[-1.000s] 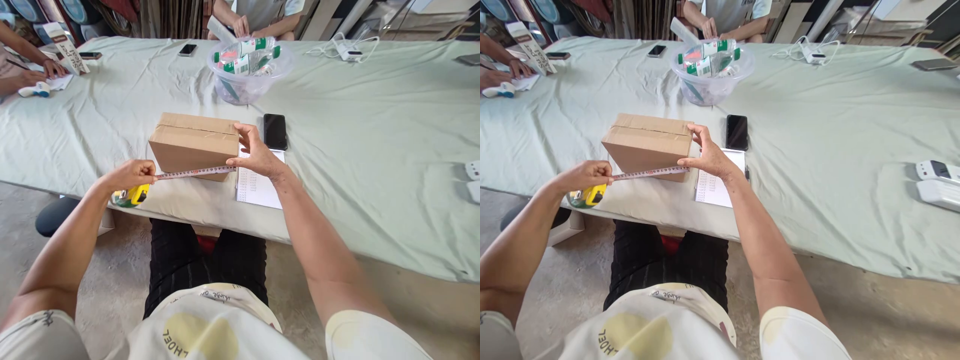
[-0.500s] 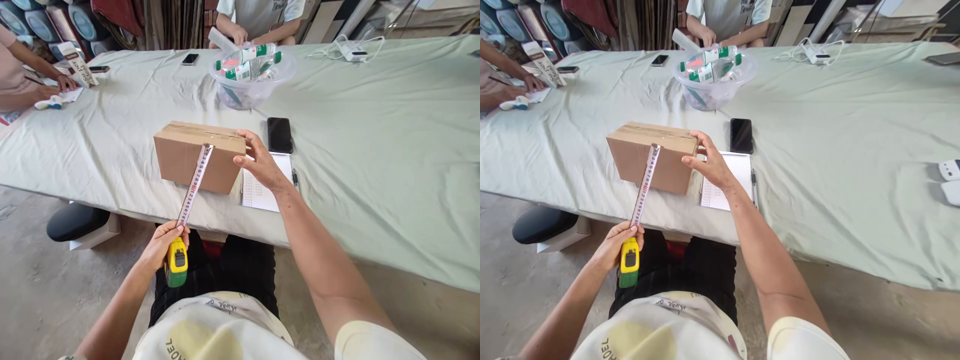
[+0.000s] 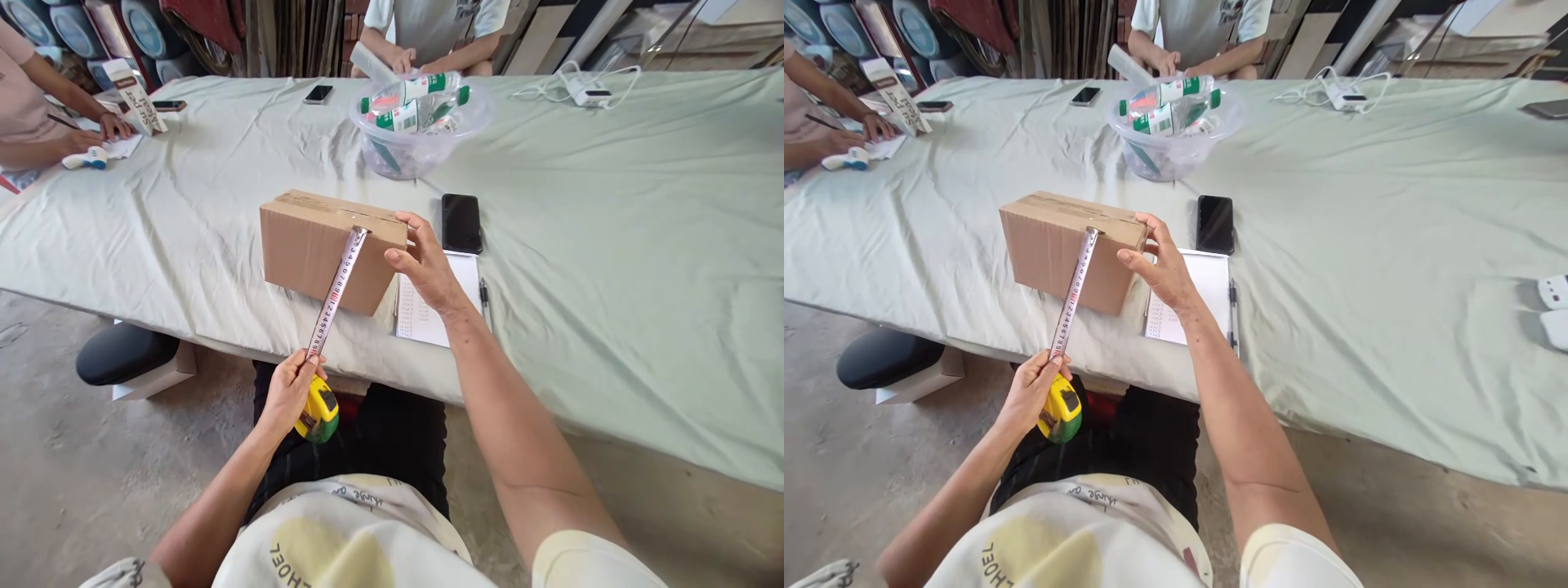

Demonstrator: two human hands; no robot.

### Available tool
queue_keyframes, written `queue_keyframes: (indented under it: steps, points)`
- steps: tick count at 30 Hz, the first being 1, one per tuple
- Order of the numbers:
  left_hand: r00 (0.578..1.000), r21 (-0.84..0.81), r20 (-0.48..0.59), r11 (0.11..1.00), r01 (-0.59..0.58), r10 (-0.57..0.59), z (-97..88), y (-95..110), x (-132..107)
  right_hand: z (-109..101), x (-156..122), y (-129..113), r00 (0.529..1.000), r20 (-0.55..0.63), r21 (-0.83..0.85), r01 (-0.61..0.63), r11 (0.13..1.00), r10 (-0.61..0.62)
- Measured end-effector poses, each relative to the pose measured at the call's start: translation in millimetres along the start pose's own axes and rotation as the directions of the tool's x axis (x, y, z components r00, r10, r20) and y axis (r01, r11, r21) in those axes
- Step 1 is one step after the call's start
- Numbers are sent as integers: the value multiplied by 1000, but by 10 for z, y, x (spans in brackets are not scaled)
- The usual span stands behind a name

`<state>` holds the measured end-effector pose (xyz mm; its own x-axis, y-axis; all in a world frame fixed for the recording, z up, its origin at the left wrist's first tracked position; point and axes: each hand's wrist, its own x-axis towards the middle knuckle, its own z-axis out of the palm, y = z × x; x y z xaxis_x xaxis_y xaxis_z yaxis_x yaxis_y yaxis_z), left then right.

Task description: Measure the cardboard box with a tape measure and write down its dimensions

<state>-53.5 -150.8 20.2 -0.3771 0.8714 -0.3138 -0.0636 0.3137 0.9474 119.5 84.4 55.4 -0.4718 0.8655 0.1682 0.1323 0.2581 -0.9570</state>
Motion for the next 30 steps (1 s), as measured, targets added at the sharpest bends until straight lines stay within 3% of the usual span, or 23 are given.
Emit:
queue_keyframes:
  steps: [6, 11, 19, 26, 30]
  points:
    - [997, 175, -35, 983, -61, 68, 32, 72, 50, 5, 28, 3, 997, 2, 40, -71, 997, 71]
    - [998, 160, -11, 985, -63, 66, 66, 145, 73, -27, -25, -4, 997, 14, 84, -73, 994, 72]
    - [996, 157, 26, 984, -87, 84, 95, 199, 90, -71, -53, -49, 1000, 12, -2, 2, 1000, -2]
    - [993, 11, 104, 998, -54, 52, 68, 187, 136, -59, 88, -13, 993, -78, -67, 86, 994, -91]
    - [993, -123, 118, 992, -6, 21, 106, 260, 244, -84, 202, 72, 990, -30, -141, 133, 981, -138]
